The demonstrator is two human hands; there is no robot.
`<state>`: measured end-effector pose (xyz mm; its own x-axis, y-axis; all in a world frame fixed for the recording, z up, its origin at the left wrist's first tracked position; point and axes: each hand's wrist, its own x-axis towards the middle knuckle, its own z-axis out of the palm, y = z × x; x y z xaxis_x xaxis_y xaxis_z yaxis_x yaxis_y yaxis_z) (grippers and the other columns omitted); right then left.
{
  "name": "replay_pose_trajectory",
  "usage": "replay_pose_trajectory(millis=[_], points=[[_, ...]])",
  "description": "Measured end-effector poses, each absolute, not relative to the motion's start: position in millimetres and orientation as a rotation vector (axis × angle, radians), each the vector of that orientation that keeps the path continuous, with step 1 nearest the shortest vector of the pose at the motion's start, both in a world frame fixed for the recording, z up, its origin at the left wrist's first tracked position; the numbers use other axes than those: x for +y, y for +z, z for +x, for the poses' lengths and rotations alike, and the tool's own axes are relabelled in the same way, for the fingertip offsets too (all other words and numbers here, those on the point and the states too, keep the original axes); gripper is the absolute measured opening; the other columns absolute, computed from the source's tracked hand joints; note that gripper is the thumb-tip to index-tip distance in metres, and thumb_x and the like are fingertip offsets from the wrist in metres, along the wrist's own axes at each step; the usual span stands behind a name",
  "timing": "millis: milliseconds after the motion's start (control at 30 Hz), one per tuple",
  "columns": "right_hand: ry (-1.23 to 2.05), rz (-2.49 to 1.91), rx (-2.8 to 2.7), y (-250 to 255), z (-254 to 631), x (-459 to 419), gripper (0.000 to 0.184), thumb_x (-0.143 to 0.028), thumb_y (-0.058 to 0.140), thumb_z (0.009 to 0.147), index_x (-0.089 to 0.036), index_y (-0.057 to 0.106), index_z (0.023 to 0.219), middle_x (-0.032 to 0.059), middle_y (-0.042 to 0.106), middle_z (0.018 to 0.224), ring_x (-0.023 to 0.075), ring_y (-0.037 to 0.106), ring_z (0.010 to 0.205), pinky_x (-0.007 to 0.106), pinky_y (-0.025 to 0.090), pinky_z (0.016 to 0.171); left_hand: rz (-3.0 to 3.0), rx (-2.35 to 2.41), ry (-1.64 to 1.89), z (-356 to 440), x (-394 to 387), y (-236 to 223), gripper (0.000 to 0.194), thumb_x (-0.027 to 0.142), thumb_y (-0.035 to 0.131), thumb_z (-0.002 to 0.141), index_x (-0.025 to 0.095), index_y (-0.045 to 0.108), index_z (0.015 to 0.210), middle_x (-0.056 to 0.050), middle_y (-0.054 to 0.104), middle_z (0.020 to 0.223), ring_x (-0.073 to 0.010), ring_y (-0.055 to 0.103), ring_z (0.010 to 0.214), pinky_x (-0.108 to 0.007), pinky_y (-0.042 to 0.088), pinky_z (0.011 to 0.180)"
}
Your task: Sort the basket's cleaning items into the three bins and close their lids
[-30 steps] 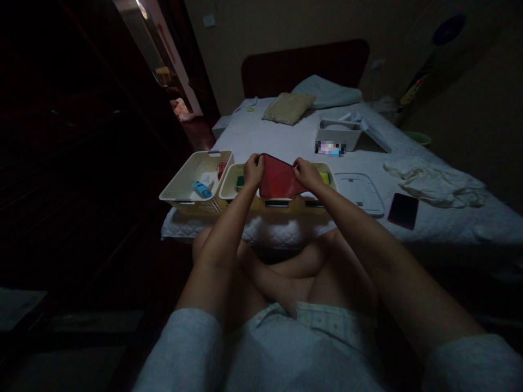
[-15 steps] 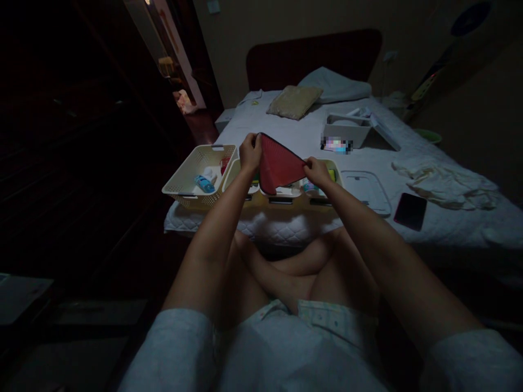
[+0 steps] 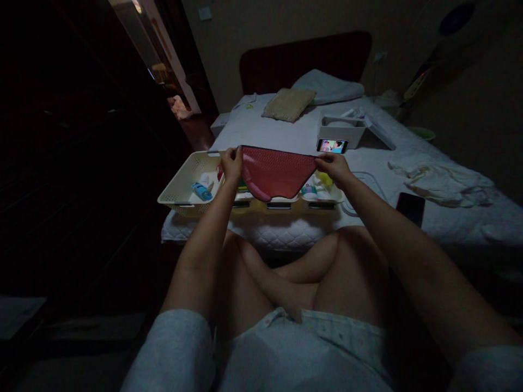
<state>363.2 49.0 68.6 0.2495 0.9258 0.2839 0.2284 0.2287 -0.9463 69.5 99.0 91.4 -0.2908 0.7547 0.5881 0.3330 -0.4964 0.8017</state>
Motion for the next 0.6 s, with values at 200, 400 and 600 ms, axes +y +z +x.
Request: replay_pose_trajectory(millis=[200,400,600], points=[[0.924,-0.993,-0.859,68,354,35,0.027,-0.035,0.072,0.06,-0.019,0.056,0.075,-0.0057,0.057,0.067,0.0063,0.054,0.059,0.023,0.049,0.061,1.6,1.289,1.866,80,93,86,0.023,0.034,0.056,0.078,0.018,0.053,0.062,0.002,0.053,0.06,-0.0108,0.049,0.063,-0.022,0.038,0.063],[0.788,-1.014,-0.835,42,359,45,0.033,-0.043,0.07,0.061,-0.019,0.049,0.068,-0.0065,0.05,0.063,0.0066,0.05,0.057,0.02,0.045,0.053,1.602,1.275,1.844,79,89,61,0.023,0.038,0.056,0.078,0.017,0.057,0.067,0.001,0.057,0.065,-0.0113,0.052,0.067,-0.022,0.04,0.065],[0.397,-1.157,-1.027,40,363,57,0.034,-0.051,0.062,0.068,-0.018,0.051,0.071,-0.0027,0.053,0.068,0.0102,0.051,0.065,0.024,0.045,0.062,1.572,1.251,1.826,72,90,47,0.024,0.04,0.058,0.076,0.017,0.06,0.071,0.001,0.058,0.068,-0.0113,0.054,0.068,-0.022,0.041,0.063]])
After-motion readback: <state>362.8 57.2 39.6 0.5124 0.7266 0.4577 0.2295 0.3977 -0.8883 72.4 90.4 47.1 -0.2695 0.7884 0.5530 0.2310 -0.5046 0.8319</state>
